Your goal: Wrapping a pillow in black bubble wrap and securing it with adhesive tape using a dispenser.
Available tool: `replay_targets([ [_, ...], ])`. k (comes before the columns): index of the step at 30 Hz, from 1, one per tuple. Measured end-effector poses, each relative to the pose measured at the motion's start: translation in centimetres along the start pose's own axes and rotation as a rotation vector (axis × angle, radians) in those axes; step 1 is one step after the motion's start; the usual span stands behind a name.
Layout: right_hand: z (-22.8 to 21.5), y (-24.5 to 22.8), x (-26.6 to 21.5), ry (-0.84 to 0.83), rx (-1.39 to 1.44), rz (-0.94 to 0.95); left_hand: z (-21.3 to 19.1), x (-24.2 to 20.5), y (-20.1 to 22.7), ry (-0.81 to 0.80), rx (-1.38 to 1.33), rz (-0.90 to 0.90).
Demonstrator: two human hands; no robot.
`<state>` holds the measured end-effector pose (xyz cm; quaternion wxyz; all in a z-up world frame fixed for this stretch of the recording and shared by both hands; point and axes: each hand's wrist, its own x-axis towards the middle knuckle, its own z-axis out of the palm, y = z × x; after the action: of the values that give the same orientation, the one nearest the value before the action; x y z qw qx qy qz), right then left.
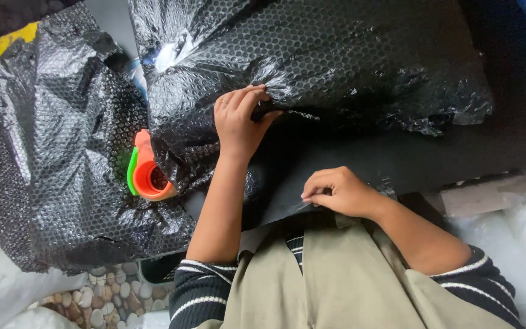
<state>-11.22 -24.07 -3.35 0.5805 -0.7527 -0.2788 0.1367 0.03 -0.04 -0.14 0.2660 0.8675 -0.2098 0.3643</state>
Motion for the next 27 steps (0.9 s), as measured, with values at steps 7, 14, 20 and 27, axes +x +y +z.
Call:
replay_targets([
  [7,-4.9,-3.0,1.3,0.545,0.192,-0.147,0.7,-0.5,-0.8,-0.001,0.013,-0.017],
  [14,-5.8,-4.8,5.1,0.538,-0.644,-0.886,0.4,0.1,-0.7,-0.018,-0.016,-0.022],
  [20,-6.0,-2.2,8.3,0.422,-0.95,-1.082,-0.1,0.2,-0.2,-0.008,-0.016,-0.038],
  [27,-6.6,1.2,8.4,0.585,-1.37,-0.863,0.0,0.3,0.0,-0.008,-0.017,-0.04],
])
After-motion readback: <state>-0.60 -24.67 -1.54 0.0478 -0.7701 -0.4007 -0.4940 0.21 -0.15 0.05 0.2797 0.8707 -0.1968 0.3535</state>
